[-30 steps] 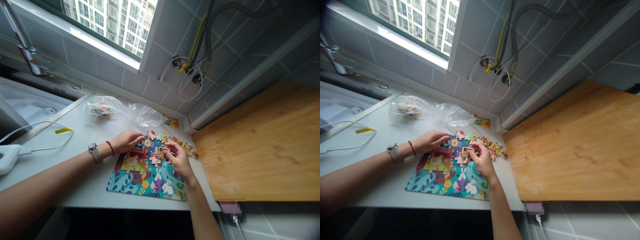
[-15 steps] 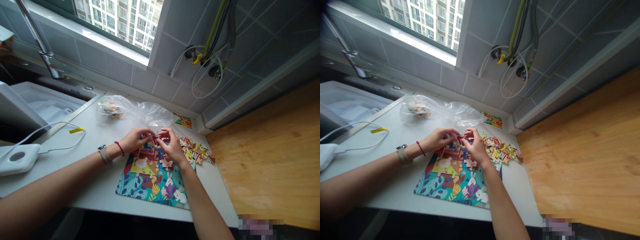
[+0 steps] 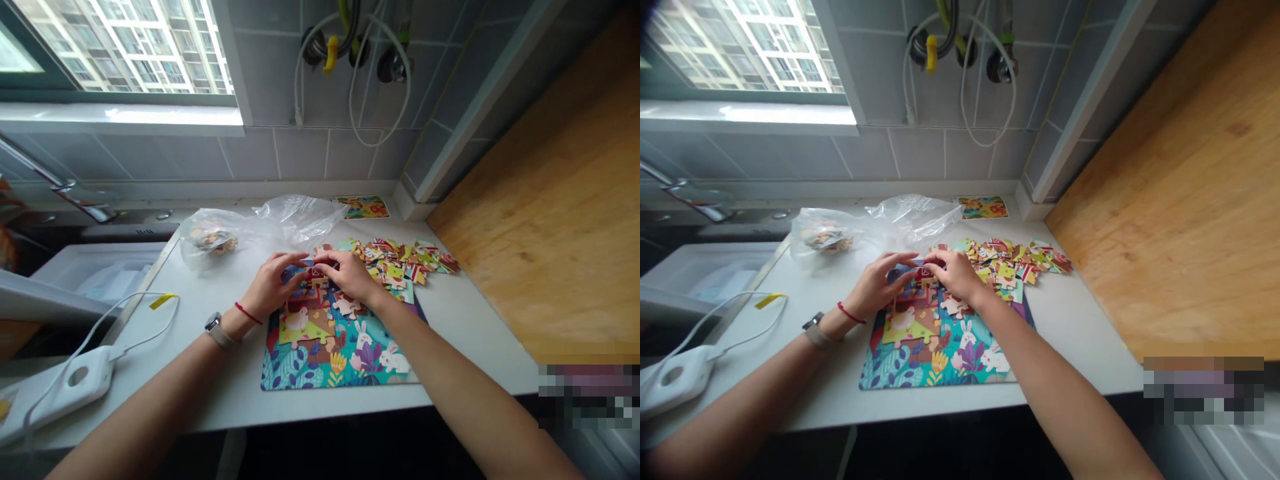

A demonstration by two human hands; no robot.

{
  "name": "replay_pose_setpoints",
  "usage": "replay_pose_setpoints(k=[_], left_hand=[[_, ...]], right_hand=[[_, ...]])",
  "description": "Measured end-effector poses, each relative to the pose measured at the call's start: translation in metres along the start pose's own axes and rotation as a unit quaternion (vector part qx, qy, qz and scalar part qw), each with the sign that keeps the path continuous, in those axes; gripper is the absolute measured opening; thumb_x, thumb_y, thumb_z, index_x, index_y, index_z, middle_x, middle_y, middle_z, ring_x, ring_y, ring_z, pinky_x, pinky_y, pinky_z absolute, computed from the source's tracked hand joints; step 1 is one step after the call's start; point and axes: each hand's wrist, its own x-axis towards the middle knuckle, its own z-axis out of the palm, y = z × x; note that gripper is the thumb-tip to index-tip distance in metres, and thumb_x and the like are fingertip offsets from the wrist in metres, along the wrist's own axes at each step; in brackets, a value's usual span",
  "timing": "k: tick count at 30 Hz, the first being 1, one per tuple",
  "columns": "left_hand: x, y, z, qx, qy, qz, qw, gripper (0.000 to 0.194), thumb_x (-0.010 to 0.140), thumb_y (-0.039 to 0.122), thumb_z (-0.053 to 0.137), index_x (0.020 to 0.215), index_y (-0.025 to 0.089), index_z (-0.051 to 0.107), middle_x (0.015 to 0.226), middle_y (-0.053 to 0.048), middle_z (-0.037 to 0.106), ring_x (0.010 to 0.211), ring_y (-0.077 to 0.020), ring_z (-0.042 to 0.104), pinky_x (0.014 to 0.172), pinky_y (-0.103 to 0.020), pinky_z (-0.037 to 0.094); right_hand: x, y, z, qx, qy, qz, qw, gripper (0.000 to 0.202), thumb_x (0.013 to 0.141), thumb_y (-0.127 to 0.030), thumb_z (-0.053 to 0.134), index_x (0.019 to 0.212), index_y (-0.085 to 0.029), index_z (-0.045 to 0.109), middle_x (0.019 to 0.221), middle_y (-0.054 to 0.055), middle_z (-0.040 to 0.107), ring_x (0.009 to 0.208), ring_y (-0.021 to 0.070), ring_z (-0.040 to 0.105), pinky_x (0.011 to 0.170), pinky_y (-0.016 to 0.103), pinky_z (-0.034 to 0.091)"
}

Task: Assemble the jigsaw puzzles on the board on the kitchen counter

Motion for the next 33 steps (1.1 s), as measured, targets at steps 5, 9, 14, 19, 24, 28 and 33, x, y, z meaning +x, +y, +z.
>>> replay_pose_setpoints(k=[5, 9, 14, 19, 24, 28, 33], left_hand=[[0.002, -0.001, 0.001, 0.007, -0.022, 0.002, 1.000, 0.028, 0.097, 0.038, 0.068, 0.119, 0.023, 0.073, 0.115, -0.009, 0.076, 0.111, -0.0259, 0.069, 0.102, -0.041, 0.056], [0.002, 0.000, 0.002, 0.015, -0.032, 0.004, 0.999, 0.028, 0.097, 0.039, 0.069, 0.119, 0.024, 0.073, 0.112, -0.008, 0.076, 0.111, -0.0266, 0.068, 0.101, -0.041, 0.055], [0.003, -0.002, 0.002, 0.013, -0.036, 0.015, 0.999, 0.024, 0.096, 0.039, 0.072, 0.115, 0.024, 0.074, 0.107, -0.007, 0.077, 0.106, -0.0264, 0.067, 0.097, -0.040, 0.054], [0.003, -0.002, 0.002, 0.018, -0.037, 0.010, 0.999, 0.025, 0.096, 0.039, 0.073, 0.117, 0.025, 0.074, 0.105, -0.006, 0.078, 0.104, -0.0259, 0.067, 0.095, -0.040, 0.055], [0.002, -0.003, 0.003, 0.020, -0.028, 0.005, 0.999, 0.026, 0.094, 0.038, 0.075, 0.116, 0.024, 0.075, 0.106, -0.006, 0.078, 0.104, -0.0253, 0.068, 0.095, -0.039, 0.055], [0.002, -0.005, 0.005, 0.017, -0.014, 0.016, 1.000, 0.024, 0.093, 0.035, 0.077, 0.114, 0.023, 0.075, 0.105, -0.006, 0.078, 0.101, -0.0241, 0.069, 0.094, -0.037, 0.056], [0.002, -0.006, 0.007, 0.018, -0.001, 0.023, 1.000, 0.022, 0.091, 0.032, 0.078, 0.111, 0.023, 0.077, 0.102, -0.005, 0.078, 0.098, -0.0236, 0.070, 0.091, -0.036, 0.056]], right_hand=[[-0.001, -0.002, 0.006, 0.005, 0.019, -0.019, 1.000, 0.015, 0.094, -0.033, 0.074, 0.101, -0.025, 0.084, 0.095, 0.005, 0.083, 0.088, 0.0218, 0.077, 0.085, 0.034, 0.058], [-0.001, -0.002, 0.009, -0.015, 0.025, -0.029, 0.999, 0.010, 0.093, -0.025, 0.075, 0.099, -0.025, 0.084, 0.093, 0.003, 0.083, 0.084, 0.0198, 0.076, 0.082, 0.031, 0.056], [0.000, 0.001, 0.009, -0.052, 0.024, -0.031, 0.998, 0.009, 0.091, -0.019, 0.076, 0.097, -0.023, 0.082, 0.091, 0.003, 0.082, 0.084, 0.0205, 0.075, 0.080, 0.031, 0.055], [0.001, 0.004, 0.004, -0.074, 0.030, -0.047, 0.996, 0.015, 0.087, -0.018, 0.080, 0.101, -0.023, 0.081, 0.102, 0.006, 0.081, 0.097, 0.0246, 0.075, 0.091, 0.036, 0.054], [0.003, 0.008, 0.001, -0.103, 0.021, -0.057, 0.993, 0.015, 0.086, -0.020, 0.083, 0.101, -0.024, 0.081, 0.101, 0.006, 0.079, 0.096, 0.0242, 0.073, 0.090, 0.035, 0.053], [0.002, 0.007, 0.001, -0.130, 0.006, -0.054, 0.990, 0.012, 0.091, -0.021, 0.080, 0.102, -0.021, 0.080, 0.099, 0.007, 0.078, 0.093, 0.0220, 0.072, 0.087, 0.032, 0.052], [0.002, 0.002, -0.001, -0.142, -0.005, -0.036, 0.989, 0.012, 0.091, -0.020, 0.080, 0.103, -0.017, 0.080, 0.098, 0.008, 0.078, 0.090, 0.0198, 0.072, 0.083, 0.029, 0.051]])
